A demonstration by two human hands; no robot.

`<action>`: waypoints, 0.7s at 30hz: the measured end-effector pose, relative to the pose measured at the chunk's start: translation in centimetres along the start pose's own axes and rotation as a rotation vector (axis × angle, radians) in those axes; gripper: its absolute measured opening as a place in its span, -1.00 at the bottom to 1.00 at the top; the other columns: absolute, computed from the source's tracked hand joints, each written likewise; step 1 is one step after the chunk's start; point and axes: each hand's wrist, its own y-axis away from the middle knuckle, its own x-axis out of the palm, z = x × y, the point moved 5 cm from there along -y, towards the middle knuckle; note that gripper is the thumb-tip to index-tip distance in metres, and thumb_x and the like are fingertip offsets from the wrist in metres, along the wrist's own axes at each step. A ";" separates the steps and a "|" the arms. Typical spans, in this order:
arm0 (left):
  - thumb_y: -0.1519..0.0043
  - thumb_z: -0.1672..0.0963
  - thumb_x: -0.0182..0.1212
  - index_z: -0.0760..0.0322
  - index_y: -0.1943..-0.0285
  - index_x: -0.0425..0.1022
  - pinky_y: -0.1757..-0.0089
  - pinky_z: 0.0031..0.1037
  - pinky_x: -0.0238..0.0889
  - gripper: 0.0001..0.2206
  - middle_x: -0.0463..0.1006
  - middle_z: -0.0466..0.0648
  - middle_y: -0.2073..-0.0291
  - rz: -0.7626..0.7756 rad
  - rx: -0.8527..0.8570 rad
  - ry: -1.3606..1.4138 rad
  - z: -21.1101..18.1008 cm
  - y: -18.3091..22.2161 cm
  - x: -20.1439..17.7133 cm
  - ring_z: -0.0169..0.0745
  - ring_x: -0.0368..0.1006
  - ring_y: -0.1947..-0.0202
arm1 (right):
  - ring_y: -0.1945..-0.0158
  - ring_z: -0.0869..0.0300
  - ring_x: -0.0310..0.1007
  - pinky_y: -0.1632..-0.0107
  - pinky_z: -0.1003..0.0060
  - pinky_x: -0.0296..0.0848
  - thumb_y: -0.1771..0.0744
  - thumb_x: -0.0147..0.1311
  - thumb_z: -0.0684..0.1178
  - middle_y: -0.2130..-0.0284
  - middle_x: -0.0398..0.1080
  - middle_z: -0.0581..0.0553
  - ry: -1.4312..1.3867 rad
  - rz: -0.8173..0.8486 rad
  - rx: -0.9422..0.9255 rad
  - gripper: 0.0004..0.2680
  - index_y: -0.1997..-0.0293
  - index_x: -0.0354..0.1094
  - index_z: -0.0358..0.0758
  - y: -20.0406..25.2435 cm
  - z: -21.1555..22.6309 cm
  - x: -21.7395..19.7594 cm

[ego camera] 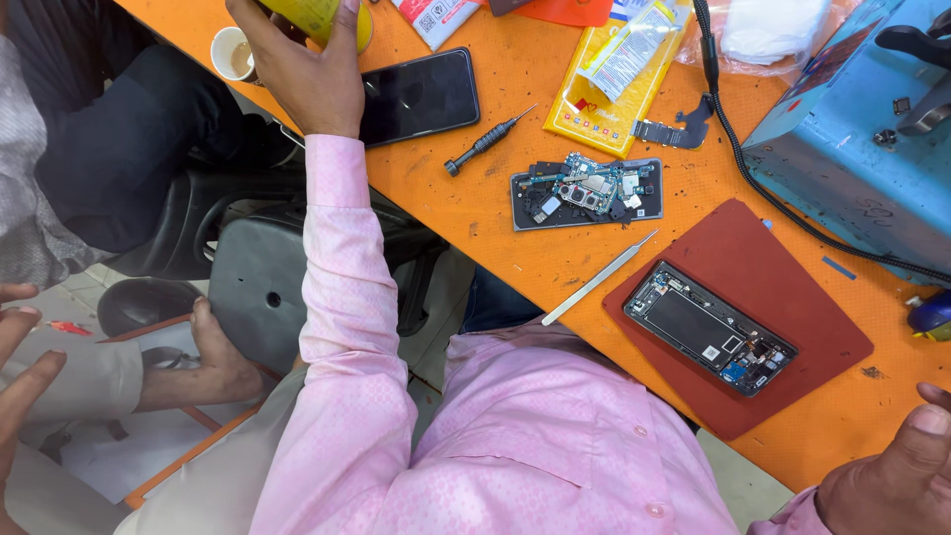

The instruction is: The person disassembles a mobile phone by using tweezers and a small tool to lift internal components and disconnect ribbons from the circuit board, eventually removing the main board from the chassis.

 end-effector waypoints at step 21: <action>-0.27 0.14 0.59 0.24 -0.30 0.42 -0.18 -0.33 0.43 -0.52 0.51 -0.03 -0.11 0.551 0.158 0.231 -21.1 8.8 -0.4 -0.08 0.50 -0.17 | -0.13 0.12 0.44 -0.12 0.30 0.54 -0.46 0.28 0.00 -0.13 0.36 -0.24 -0.133 -0.030 0.126 -0.65 -0.27 0.24 -0.45 -0.9 3.0 1.3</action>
